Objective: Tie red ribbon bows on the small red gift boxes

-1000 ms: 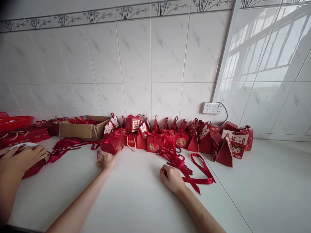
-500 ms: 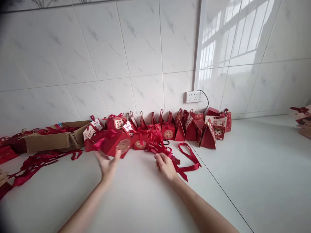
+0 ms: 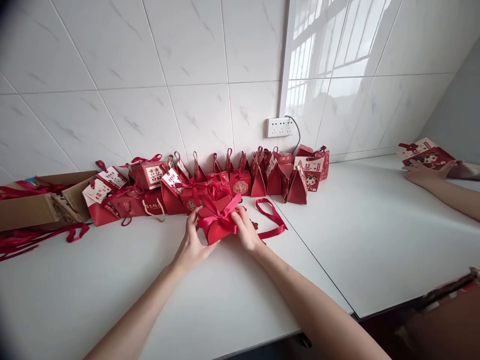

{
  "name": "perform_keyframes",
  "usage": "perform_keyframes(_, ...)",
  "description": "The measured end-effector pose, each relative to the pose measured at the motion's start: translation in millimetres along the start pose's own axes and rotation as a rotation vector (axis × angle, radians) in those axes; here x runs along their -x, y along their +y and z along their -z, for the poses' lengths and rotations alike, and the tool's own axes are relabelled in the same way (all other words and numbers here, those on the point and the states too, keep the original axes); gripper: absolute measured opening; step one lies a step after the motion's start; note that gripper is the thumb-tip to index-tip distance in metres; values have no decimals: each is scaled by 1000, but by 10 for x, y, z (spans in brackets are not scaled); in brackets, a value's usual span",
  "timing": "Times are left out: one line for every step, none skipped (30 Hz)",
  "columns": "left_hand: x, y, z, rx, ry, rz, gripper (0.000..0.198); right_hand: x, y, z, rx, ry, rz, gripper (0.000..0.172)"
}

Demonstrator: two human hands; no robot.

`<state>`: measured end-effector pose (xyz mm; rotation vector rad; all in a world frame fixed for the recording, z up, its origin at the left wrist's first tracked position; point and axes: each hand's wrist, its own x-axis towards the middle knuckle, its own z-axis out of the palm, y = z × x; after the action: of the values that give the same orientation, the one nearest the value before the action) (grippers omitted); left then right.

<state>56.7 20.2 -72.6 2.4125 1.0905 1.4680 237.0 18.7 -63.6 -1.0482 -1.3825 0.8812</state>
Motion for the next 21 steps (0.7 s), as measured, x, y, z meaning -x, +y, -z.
perform_keyframes(-16, -11, 22, -6, -10, -20, 87, 17, -5, -8, -1, -30, 21, 47)
perform_keyframes(-28, -14, 35, 3, -22, -26, 88, 35, -10, -15, 1, -43, 38, 50)
perform_keyframes(-38, -10, 42, 25, -31, -18, 89, 53, -14, -21, 4, -40, 60, 52)
perform_keyframes(-45, -1, 45, 58, -38, 6, 89, 69, -21, -26, 11, -29, 88, 53)
perform_keyframes(-52, 13, 46, 102, -44, 45, 87, 83, -28, -28, 19, -22, 126, 54)
perform_keyframes(-58, 30, 47, 157, -48, 97, 84, 93, -37, -29, 23, -24, 165, 55)
perform_keyframes(-66, 46, 49, 221, -45, 159, 79, 100, -46, -27, 21, -37, 195, 58)
perform_keyframes(-75, 59, 54, 290, -35, 230, 73, 102, -54, -23, 13, -54, 210, 61)
perform_keyframes(-86, 66, 62, 360, -17, 303, 68, 98, -61, -15, -5, -75, 203, 63)
perform_keyframes(-99, 64, 73, 426, 8, 374, 64, 89, -66, -5, -32, -90, 163, 62)
perform_keyframes(-113, 54, 89, 485, 39, 436, 60, 73, -67, 7, -60, -90, 103, 60)
perform_keyframes(-126, 34, 107, 531, 76, 490, 56, 52, -65, 21, -84, -73, 37, 58)
perform_keyframes(-138, 8, 126, 559, 121, 534, 52, 29, -60, 34, -100, -42, -21, 58)
perform_keyframes(-147, -21, 147, 567, 173, 569, 47, 4, -53, 46, -109, -4, -66, 58)
perform_keyframes(-155, -48, 167, 560, 227, 593, 43, -19, -45, 54, -110, 34, -97, 58)
perform_keyframes(-160, -69, 184, 542, 279, 609, 41, -39, -37, 59, -106, 63, -114, 57)
perform_keyframes(-164, -80, 200, 524, 317, 618, 39, -52, -32, 59, -103, 77, -122, 57)
perform_keyframes(-167, -81, 211, 513, 334, 619, 38, -58, -29, 55, -102, 74, -131, 57)
perform_keyframes(-169, -71, 219, 512, 328, 613, 38, -57, -31, 47, -104, 59, -140, 57)
perform_keyframes(-170, -52, 224, 516, 307, 603, 37, -51, -36, 38, -108, 38, -146, 59)
perform_keyframes(-171, -29, 226, 533, 273, 593, 36, -42, -45, 29, -112, 18, -150, 59)
